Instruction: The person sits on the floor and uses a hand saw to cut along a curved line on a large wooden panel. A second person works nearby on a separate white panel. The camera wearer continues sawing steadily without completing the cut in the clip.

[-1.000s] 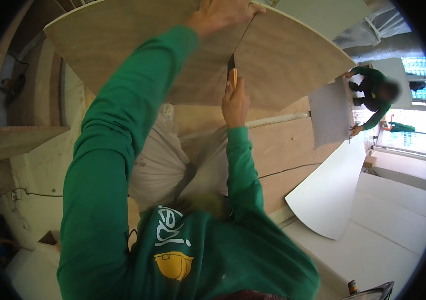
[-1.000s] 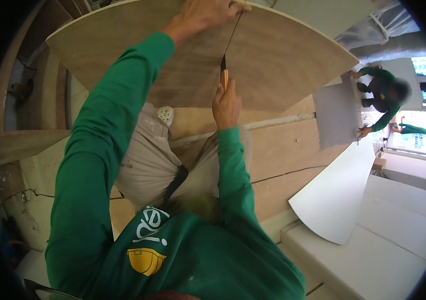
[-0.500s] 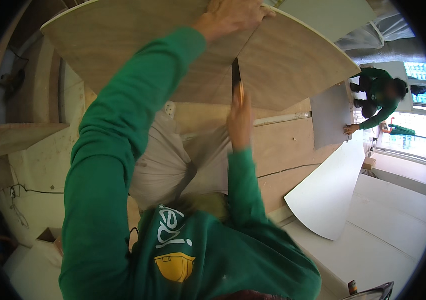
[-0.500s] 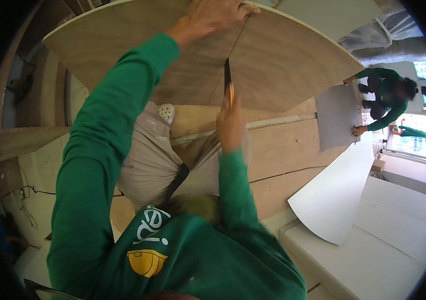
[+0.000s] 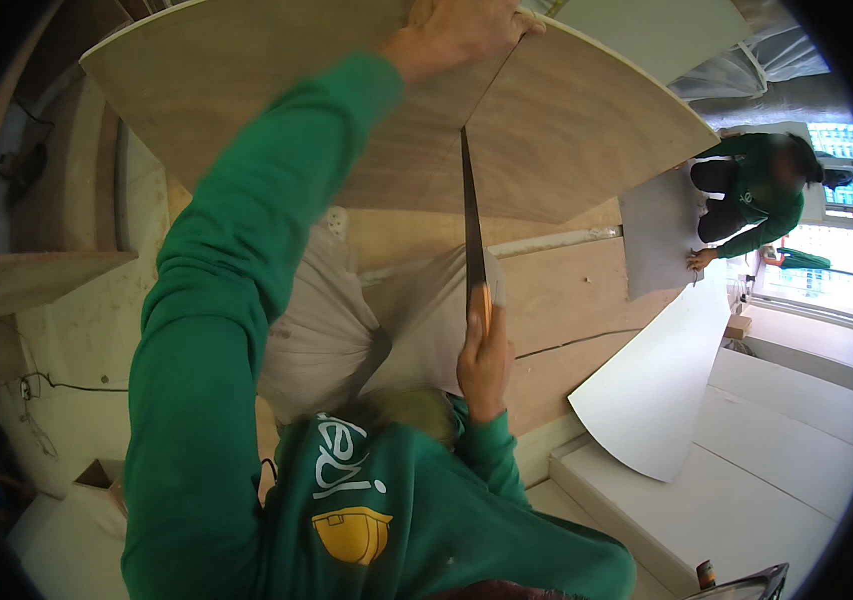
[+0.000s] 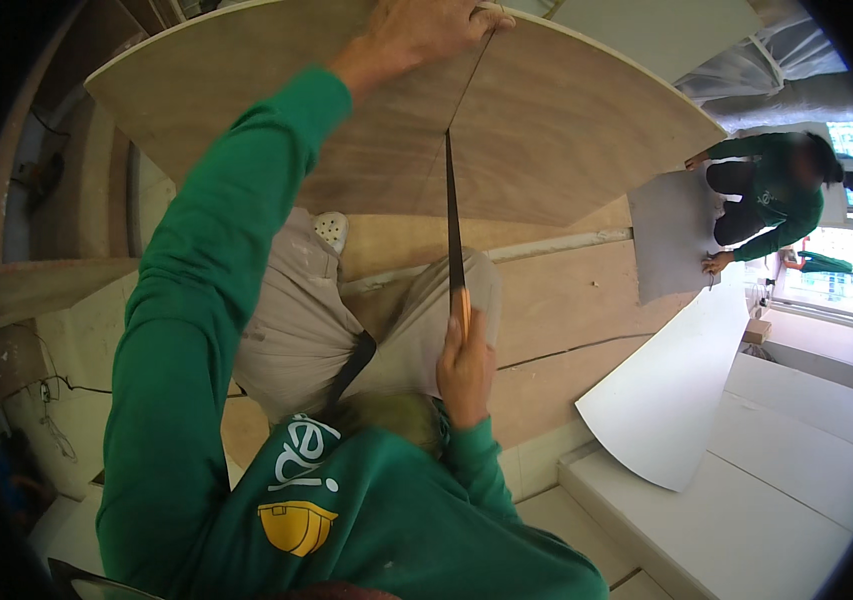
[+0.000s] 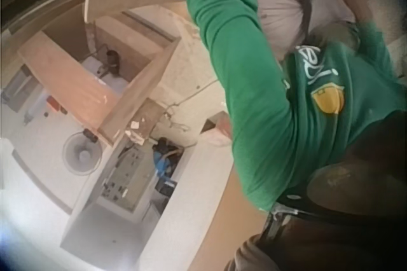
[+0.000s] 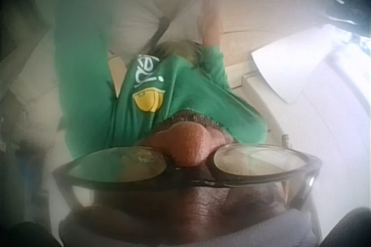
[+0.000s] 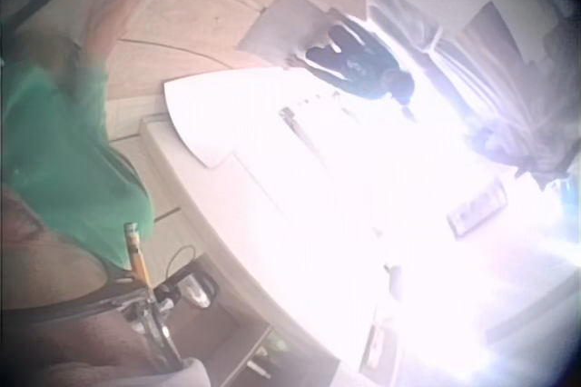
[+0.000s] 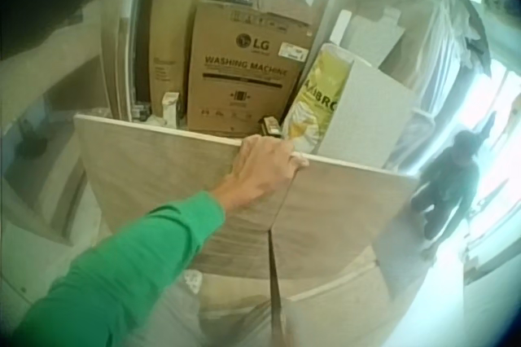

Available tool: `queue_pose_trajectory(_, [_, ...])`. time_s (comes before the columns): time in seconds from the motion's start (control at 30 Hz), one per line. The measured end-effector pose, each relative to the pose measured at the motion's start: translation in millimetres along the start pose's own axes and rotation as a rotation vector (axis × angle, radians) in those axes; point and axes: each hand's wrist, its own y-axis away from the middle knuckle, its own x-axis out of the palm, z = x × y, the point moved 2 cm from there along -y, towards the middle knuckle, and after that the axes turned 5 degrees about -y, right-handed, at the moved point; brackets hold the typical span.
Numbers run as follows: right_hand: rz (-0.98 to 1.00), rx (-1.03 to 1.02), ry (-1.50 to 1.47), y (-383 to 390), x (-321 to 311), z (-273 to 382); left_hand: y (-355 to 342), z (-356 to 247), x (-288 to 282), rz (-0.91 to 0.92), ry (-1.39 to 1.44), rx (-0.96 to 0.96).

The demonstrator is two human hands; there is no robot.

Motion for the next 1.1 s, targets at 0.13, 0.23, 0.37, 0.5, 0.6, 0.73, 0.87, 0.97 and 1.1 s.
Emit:
queue_pose_trajectory(0.13, [-0.124,-0.101,0.006,-164.0,61.4,-3.6,-6.4,-16.5,8.3,-0.022,0.058,0.094])
queue_pose_trajectory(0.23, [-0.132,-0.141,0.091,-214.7,77.6,11.1,-4.2,-12.3,4.2,0.026,0.007,0.033])
queue_pose_trajectory(0.37, [-0.108,-0.155,0.110,-135.8,56.0,4.0,-2.5,-7.1,2.6,0.001,0.025,0.035])
queue_pose_trajectory(0.5, [-0.009,-0.012,0.076,-3.7,7.0,-18.6,-2.2,-5.6,3.6,-0.050,0.051,0.036])
queue_pose_trajectory(0.6, [0.003,0.008,0.031,16.1,-7.8,-5.8,0.8,-2.7,0.3,-0.068,0.050,0.032])
queue_pose_trajectory(0.73, [-0.087,0.012,0.056,-133.4,53.4,6.8,-2.7,-13.3,8.8,-0.052,0.033,0.058])
queue_pose_trajectory(0.87, [-0.110,-0.123,0.052,-205.2,70.0,30.3,-0.6,-13.6,-2.0,-0.038,0.058,0.061])
queue_pose_trajectory(0.97, [-0.101,-0.100,0.040,-153.3,58.1,24.6,0.0,-9.1,-3.1,-0.018,0.047,0.043])
queue_pose_trajectory(1.1, [-0.009,0.022,-0.011,-19.5,12.4,-2.3,-4.5,-1.1,6.0,-0.056,0.063,0.044])
